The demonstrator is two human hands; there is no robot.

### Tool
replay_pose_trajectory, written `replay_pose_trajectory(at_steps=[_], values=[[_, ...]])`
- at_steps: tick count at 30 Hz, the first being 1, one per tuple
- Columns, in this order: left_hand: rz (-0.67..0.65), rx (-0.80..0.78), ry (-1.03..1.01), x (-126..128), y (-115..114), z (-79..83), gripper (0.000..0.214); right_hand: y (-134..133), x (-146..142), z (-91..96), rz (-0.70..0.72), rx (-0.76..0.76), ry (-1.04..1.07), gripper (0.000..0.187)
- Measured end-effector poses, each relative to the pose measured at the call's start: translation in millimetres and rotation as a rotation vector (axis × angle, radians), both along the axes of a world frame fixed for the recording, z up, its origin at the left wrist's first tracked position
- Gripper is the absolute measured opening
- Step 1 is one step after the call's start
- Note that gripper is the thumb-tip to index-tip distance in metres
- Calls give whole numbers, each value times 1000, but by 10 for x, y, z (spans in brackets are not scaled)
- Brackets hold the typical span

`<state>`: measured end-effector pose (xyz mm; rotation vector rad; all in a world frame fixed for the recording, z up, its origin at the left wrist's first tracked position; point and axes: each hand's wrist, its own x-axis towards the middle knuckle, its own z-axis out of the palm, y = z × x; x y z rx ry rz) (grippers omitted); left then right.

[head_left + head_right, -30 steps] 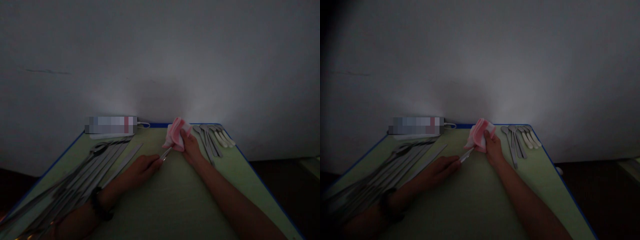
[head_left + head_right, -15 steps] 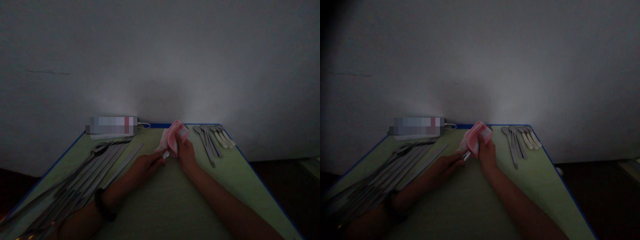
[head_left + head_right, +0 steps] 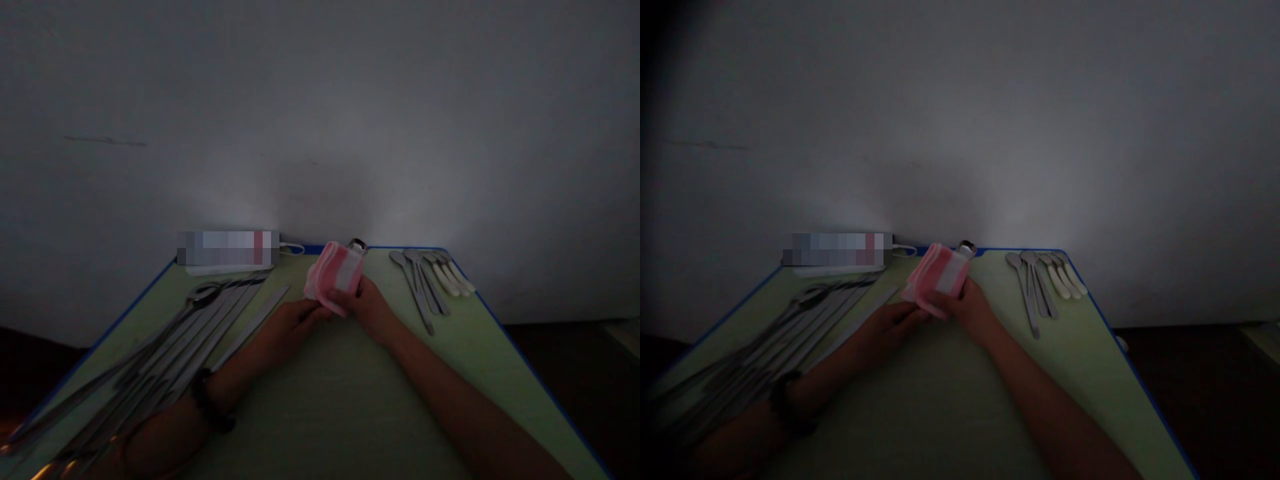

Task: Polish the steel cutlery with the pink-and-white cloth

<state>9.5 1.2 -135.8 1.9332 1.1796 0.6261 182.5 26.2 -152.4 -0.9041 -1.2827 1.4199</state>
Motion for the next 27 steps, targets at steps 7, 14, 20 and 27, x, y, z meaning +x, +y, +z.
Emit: replay_pose_trajectory(at_steps=[7,14,20,27], values=[[29,29,22,-13,13,-5,31,-51,-74,37,-123,31,-115,42],[-29,30,43,5,-6,9,33,-12,-82,-9,-235,-64,-30,32],[-146,-10,85,-17,-42,0,34,186,8,-33,-316,-225,567,23],[-160,29,52,-47,-70,43,25,239,81,-102,-248,-175,553,26]])
